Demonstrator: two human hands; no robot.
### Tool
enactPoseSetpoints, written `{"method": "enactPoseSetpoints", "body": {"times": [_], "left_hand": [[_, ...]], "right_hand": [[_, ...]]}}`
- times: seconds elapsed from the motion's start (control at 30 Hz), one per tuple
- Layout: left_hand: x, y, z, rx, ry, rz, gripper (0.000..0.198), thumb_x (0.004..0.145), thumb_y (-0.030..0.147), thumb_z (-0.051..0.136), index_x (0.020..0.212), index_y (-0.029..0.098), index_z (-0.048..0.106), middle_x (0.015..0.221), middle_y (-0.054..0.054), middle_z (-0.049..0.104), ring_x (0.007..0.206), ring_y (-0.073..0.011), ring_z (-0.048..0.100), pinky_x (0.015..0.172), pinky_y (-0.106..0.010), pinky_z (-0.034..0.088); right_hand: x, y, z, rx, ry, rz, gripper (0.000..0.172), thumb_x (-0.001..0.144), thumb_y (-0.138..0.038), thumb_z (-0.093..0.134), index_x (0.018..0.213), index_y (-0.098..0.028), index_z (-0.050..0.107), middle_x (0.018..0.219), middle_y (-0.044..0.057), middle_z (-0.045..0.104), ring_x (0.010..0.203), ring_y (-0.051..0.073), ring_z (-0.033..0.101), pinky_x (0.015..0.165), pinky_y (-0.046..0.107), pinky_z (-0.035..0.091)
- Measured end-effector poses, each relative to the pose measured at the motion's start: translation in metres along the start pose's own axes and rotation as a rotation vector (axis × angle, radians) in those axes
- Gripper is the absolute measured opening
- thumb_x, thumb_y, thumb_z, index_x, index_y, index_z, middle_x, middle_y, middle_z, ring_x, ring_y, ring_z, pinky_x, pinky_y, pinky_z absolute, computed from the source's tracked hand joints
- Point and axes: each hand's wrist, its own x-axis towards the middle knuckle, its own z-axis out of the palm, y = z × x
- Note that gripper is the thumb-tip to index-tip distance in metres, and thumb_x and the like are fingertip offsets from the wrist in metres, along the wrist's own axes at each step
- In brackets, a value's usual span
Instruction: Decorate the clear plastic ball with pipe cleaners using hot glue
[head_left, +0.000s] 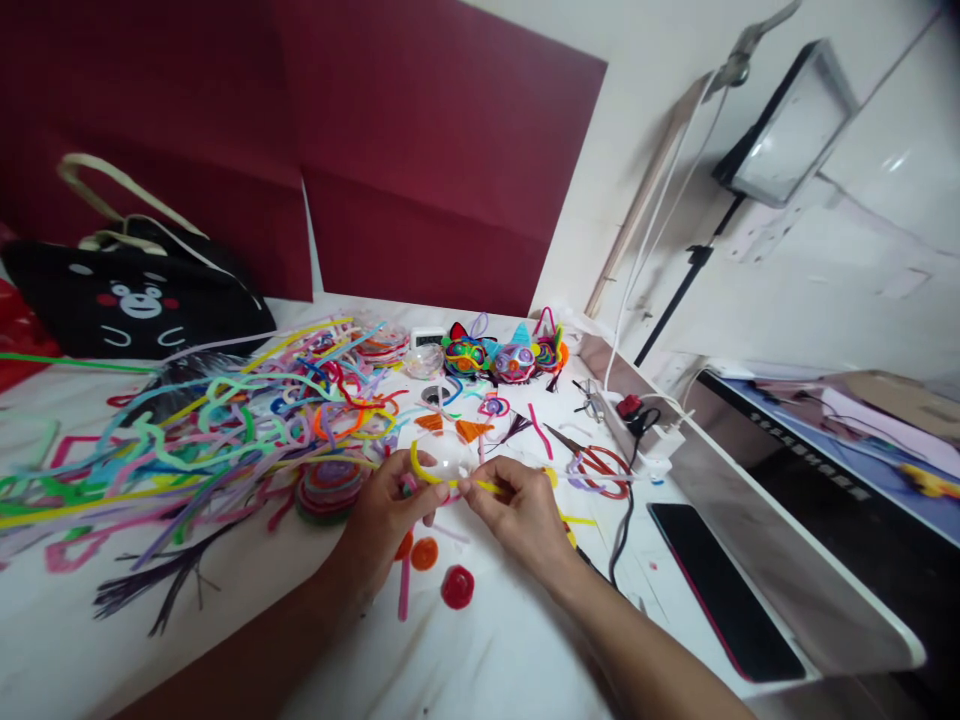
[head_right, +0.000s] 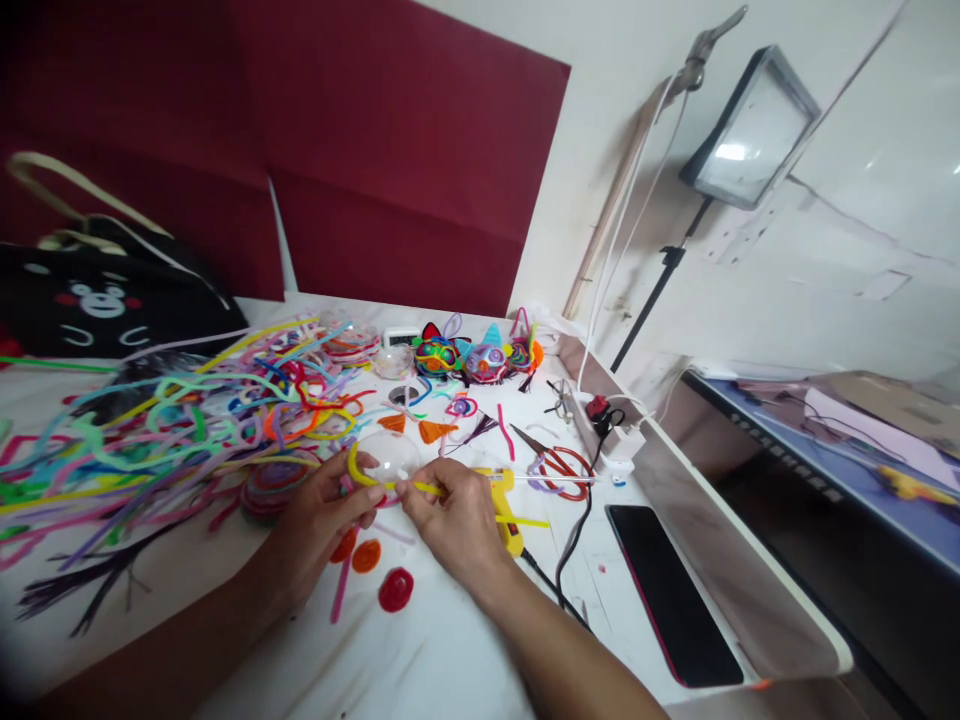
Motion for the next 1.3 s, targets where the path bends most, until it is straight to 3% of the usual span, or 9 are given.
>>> {"method": "enactPoseSetpoints", "body": {"times": [0.3,0.87,1.3], "left_hand": [[0.0004,0.0005,-0.0001,-0.033,-0.033,-0.002,0.038,0.059,0.028,0.081,0.088,0.020,0.057,0.068,0.003,0.062,0.055,-0.0109,0.051,0.052,-0.022,0.040],[0.0037,-0.0057,-0.0029,-0.099,-0.086,-0.035,0.041,0.062,0.024,0.082,0.094,0.020,0.056,0.065,0.005,0.060,0.055,-0.0090,0.051,0.052,-0.021,0.040],[0.0016,-0.0001,-0.0003,-0.183,-0.032,-0.074,0.040,0.056,0.025,0.085,0.087,0.018,0.059,0.065,0.004,0.059,0.058,-0.0095,0.051,0.050,-0.021,0.044]], "right_hand": [[-0.0001,0.0010,0.0036,0.013,0.038,0.010,0.019,0.079,-0.037,0.066,0.075,-0.018,0.069,0.061,-0.002,0.059,0.054,0.010,0.046,0.050,0.021,0.031],[-0.0018,-0.0035,0.0016,-0.010,0.050,0.058,0.025,0.080,-0.041,0.064,0.072,-0.018,0.066,0.058,-0.003,0.052,0.054,0.009,0.041,0.051,0.022,0.029],[-0.0030,-0.0002,0.0011,0.026,0.028,0.045,0.024,0.082,-0.039,0.061,0.074,-0.018,0.067,0.058,-0.003,0.053,0.053,0.009,0.042,0.051,0.022,0.029]]}}
